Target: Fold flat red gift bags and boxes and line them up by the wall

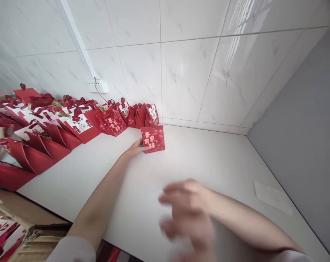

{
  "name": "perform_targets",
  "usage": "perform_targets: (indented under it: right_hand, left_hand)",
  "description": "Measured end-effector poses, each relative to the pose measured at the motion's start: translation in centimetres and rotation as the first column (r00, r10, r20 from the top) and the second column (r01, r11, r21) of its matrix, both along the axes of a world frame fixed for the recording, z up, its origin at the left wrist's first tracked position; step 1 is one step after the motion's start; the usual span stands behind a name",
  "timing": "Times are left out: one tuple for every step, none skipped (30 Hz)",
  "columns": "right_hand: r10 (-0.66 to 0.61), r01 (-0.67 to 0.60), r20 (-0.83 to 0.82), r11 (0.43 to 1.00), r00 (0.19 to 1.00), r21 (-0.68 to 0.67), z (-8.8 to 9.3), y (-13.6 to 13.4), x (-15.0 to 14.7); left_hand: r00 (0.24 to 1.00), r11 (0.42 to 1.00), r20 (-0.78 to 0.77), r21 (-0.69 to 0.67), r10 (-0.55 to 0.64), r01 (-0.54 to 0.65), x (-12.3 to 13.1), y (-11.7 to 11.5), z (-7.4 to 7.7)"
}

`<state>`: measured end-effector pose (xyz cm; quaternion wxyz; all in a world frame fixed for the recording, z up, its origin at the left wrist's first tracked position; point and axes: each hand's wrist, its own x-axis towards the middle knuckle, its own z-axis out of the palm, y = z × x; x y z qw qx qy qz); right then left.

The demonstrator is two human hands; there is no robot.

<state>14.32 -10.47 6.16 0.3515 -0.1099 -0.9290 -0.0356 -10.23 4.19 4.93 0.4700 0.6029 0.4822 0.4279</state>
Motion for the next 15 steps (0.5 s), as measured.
perform_targets:
  right_hand:
    - [-0.022,0.025,-0.099,0.999,0.995,0.036,-0.2,1.5,-0.1]
    - [-0.020,0.044,-0.233,0.994,0.972,0.096,-0.5,2.9,0.1]
    - [-0.137,0.169,-0.369,0.984,0.919,0.055,-0.9,4.3,0.5]
    - [-0.285,0.298,-0.453,0.954,0.845,-0.043,-1.3,5.4,1.1]
    - [-0.392,0.373,-0.478,0.917,0.786,-0.139,-1.8,6.3,1.8]
    - [-0.466,0.407,-0.479,0.884,0.744,-0.230,-2.3,6.9,2.6]
    - [-0.509,0.406,-0.474,0.860,0.719,-0.309,-2.8,7.2,3.3]
    - [-0.522,0.382,-0.466,0.849,0.714,-0.366,-3.3,7.2,3.9]
    - [-0.514,0.345,-0.463,0.848,0.722,-0.402,-3.7,7.1,4.3]
    - [-0.490,0.304,-0.464,0.855,0.738,-0.421,-4.0,6.8,4.6]
    - [-0.458,0.264,-0.466,0.867,0.757,-0.424,-4.2,6.5,4.7]
    - [-0.423,0.229,-0.470,0.881,0.775,-0.415,-4.4,6.2,4.6]
    - [-0.388,0.200,-0.472,0.895,0.792,-0.400,-4.4,5.9,4.5]
    - [-0.359,0.180,-0.471,0.906,0.806,-0.383,-4.3,5.7,4.3]
    - [-0.341,0.171,-0.465,0.913,0.817,-0.369,-4.1,5.5,4.1]
  left_hand:
    - [0.996,0.996,-0.016,-0.028,-0.091,0.090,0.9,-0.5,0.0]
    - [0.983,0.983,-0.037,-0.051,-0.179,0.178,1.8,-1.0,-0.1]
    - [0.964,0.964,-0.061,-0.070,-0.260,0.256,2.7,-1.5,-0.3]
    - [0.940,0.943,-0.088,-0.088,-0.329,0.322,3.6,-2.0,-0.5]
    - [0.914,0.919,-0.112,-0.104,-0.391,0.380,4.5,-2.6,-0.7]
    - [0.891,0.898,-0.122,-0.113,-0.437,0.424,5.4,-3.1,-1.0]
    - [0.885,0.890,-0.106,-0.106,-0.453,0.443,6.3,-3.7,-1.2]
    - [0.897,0.898,-0.065,-0.081,-0.438,0.433,7.1,-4.3,-1.4]
    - [0.917,0.916,-0.006,-0.037,-0.400,0.399,7.8,-4.9,-1.5]
    - [0.936,0.938,0.064,0.015,-0.345,0.345,8.5,-5.5,-1.6]
    - [0.949,0.958,0.127,0.064,-0.287,0.281,9.1,-6.1,-1.5]
    - [0.957,0.970,0.168,0.107,-0.235,0.219,9.5,-6.6,-1.4]
    - [0.964,0.975,0.178,0.142,-0.196,0.172,9.8,-7.0,-1.2]
    - [0.971,0.975,0.168,0.170,-0.169,0.141,10.0,-7.4,-1.0]
    - [0.978,0.975,0.149,0.190,-0.147,0.117,10.1,-7.7,-0.8]
